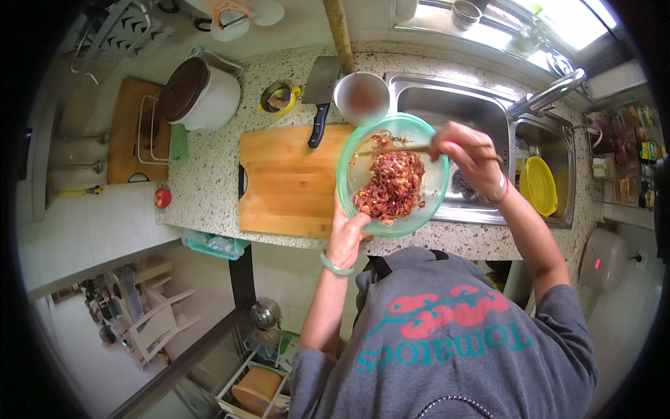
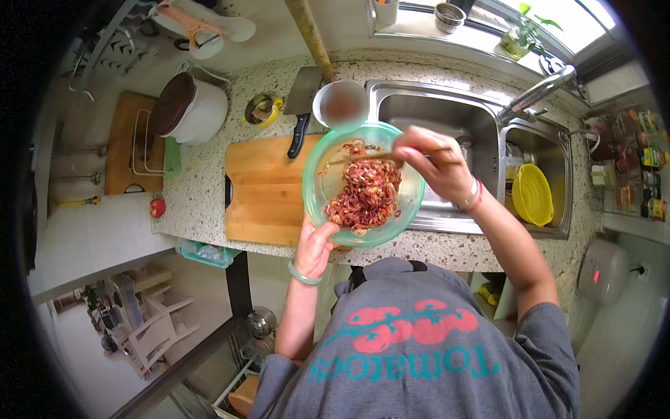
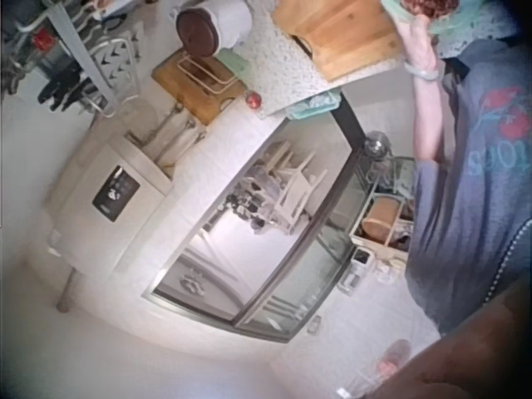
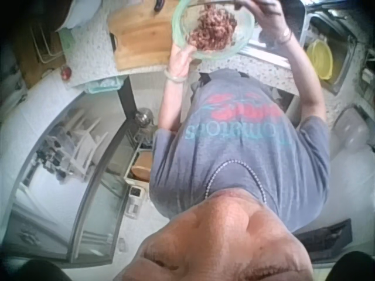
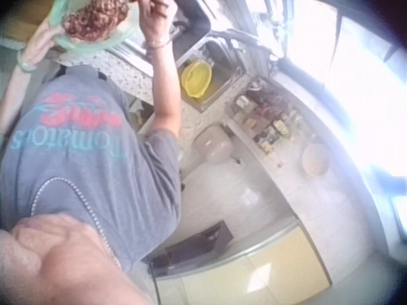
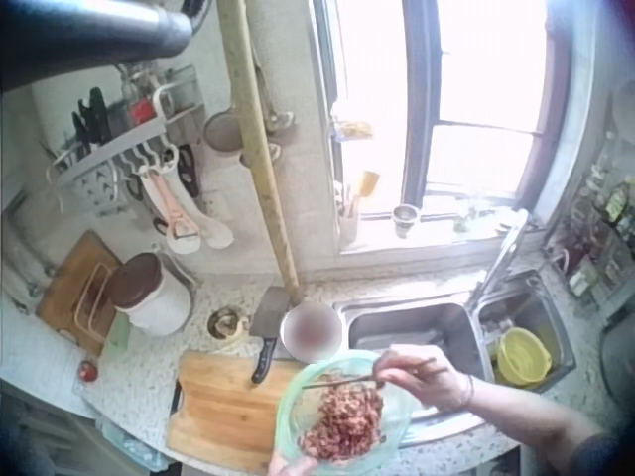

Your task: The person prepares a dish by adding sauces to a bowl of chopped ingredients, stir-frying sliced vegetables in a wok, and mixing ground meat with seasonings. They retrieve a container from the refrigerator and place it back inside, then combine the seasoned meat with the chopped ingredients using chopsticks.

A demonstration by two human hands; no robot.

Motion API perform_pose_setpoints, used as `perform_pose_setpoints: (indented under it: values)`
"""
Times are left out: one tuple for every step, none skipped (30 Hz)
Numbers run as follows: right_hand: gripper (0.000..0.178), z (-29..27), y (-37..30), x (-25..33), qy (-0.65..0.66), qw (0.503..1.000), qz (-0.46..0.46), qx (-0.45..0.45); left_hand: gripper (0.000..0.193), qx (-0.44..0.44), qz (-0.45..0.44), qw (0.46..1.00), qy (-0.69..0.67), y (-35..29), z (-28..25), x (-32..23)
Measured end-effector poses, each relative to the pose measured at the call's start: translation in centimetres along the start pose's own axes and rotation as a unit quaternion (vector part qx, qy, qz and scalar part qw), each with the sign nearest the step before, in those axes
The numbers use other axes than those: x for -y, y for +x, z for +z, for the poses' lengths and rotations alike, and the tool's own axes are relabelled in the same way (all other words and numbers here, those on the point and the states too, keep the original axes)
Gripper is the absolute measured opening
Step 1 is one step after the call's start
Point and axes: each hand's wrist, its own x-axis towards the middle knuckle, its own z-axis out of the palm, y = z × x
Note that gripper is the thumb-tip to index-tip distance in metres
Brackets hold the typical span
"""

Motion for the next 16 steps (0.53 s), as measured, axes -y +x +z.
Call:
perform_pose_setpoints:
  values:
    - [0.013, -0.2, 0.8, -0.9, 0.025, 1.0, 0.011, -0.004, 0.064, 0.007, 0.008, 1.0, 0.005, -0.1, 0.4, -0.5]
    - [0.014, -0.3, 1.3, -1.6, 0.051, 0.998, 0.021, -0.007, 0.064, 0.004, 0.005, 1.0, -0.014, -0.2, 0.6, -0.7]
    - [0.014, -0.9, 1.0, -1.8, 0.064, 0.997, 0.045, -0.02, 0.064, 0.002, 0.001, 0.999, -0.033, -0.4, 0.8, -0.8]
    - [0.013, -1.5, 0.7, -1.7, -0.011, 0.998, 0.06, -0.016, 0.064, -0.011, 0.001, 0.998, -0.055, -0.8, 0.7, -0.8]
    - [0.013, -2.0, -0.1, -1.8, -0.039, 0.997, 0.066, -0.014, 0.064, -0.021, 0.017, 0.996, -0.083, -0.9, 0.5, -0.7]
    - [0.013, -2.5, -1.1, -2.0, -0.067, 0.995, 0.072, -0.012, 0.065, -0.03, 0.034, 0.993, -0.11, -0.9, 0.2, -0.4]
    - [0.013, -1.8, -3.7, -2.3, -0.152, 0.987, 0.045, -0.013, 0.065, -0.041, 0.051, 0.988, -0.141, -0.7, 0.0, 0.2]
    - [0.012, -0.5, -4.9, -1.5, -0.11, 0.991, 0.077, -0.023, 0.064, -0.056, 0.052, 0.985, -0.152, -0.4, -0.2, 1.0]
    - [0.01, 0.7, -5.6, -0.6, -0.147, 0.987, 0.053, -0.023, 0.063, -0.071, 0.055, 0.983, -0.162, -0.1, -0.5, 2.0]
    - [0.008, 2.0, -6.1, 0.2, -0.117, 0.99, 0.074, -0.039, 0.063, -0.082, 0.055, 0.98, -0.171, 0.3, -0.7, 2.7]
    - [0.006, 3.0, -6.4, 0.7, -0.089, 0.99, 0.093, -0.06, 0.062, -0.085, 0.042, 0.981, -0.169, 0.5, -0.5, 2.9]
    - [0.004, 3.6, -6.4, 1.0, -0.06, 0.989, 0.112, -0.082, 0.062, -0.082, 0.034, 0.98, -0.178, 0.6, -0.3, 2.9]
    - [0.003, 3.9, -6.3, 1.4, -0.049, 0.99, 0.101, -0.088, 0.062, -0.079, 0.028, 0.979, -0.187, 0.6, 0.2, 2.4]
    - [0.003, 3.9, -6.1, 2.0, -0.038, 0.991, 0.091, -0.094, 0.062, -0.078, 0.022, 0.978, -0.195, 0.7, 0.4, 2.1]
    - [0.002, 4.0, -5.8, 2.6, -0.027, 0.991, 0.08, -0.1, 0.064, -0.078, 0.021, 0.981, -0.178, 0.7, 0.4, 2.1]
    - [0.003, 4.0, -5.4, 3.1, -0.044, 0.994, 0.054, -0.083, 0.064, -0.077, 0.021, 0.981, -0.176, 0.8, 0.4, 2.0]
